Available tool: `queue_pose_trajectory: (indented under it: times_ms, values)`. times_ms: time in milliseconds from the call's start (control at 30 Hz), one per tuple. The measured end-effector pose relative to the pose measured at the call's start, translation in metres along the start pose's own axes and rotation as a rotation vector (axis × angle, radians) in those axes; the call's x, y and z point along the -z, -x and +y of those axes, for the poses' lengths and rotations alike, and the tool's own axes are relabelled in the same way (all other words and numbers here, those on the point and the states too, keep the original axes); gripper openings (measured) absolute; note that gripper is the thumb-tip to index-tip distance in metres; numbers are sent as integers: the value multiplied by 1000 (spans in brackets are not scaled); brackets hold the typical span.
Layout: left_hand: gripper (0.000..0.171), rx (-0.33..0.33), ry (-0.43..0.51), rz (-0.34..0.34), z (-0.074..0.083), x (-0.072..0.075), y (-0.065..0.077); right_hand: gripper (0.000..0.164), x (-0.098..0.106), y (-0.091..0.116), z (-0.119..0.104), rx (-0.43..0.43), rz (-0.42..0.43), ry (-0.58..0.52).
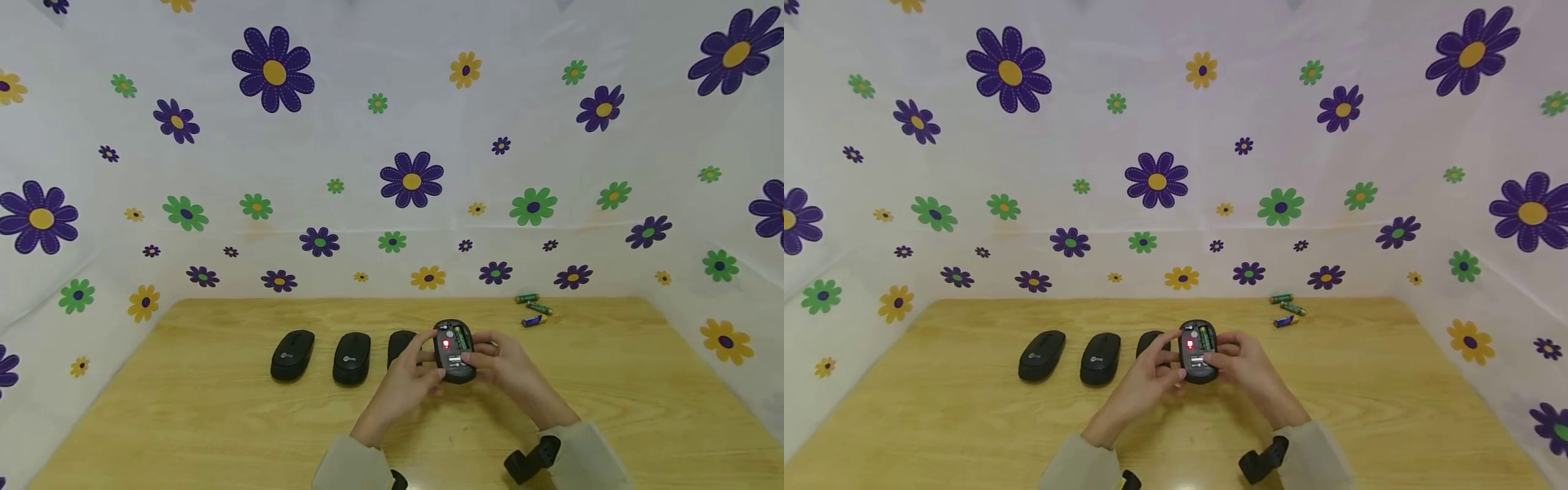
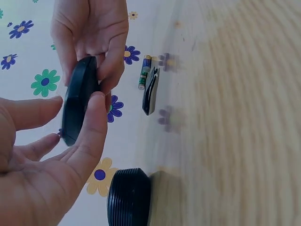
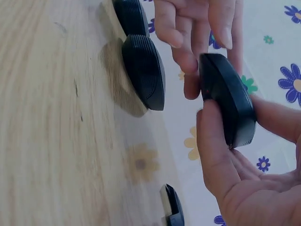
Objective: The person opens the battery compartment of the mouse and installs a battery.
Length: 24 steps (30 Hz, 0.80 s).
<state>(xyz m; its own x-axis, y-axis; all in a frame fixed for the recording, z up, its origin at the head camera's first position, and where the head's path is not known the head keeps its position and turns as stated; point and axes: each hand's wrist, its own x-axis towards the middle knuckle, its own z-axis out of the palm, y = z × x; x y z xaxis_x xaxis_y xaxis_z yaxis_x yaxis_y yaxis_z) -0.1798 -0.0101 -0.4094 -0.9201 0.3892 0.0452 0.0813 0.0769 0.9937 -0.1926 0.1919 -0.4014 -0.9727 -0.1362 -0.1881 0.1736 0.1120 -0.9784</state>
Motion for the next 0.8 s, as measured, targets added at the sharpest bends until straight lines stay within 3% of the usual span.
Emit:
queue_pose_trajectory:
  times_ms: [267, 800]
  values:
    - [50, 28, -64, -9, -2, 13, 6, 54, -4, -13, 0, -42, 39, 22]
    - [39, -67, -72, 51, 1, 35, 15, 52, -7, -30, 3, -99, 51, 81]
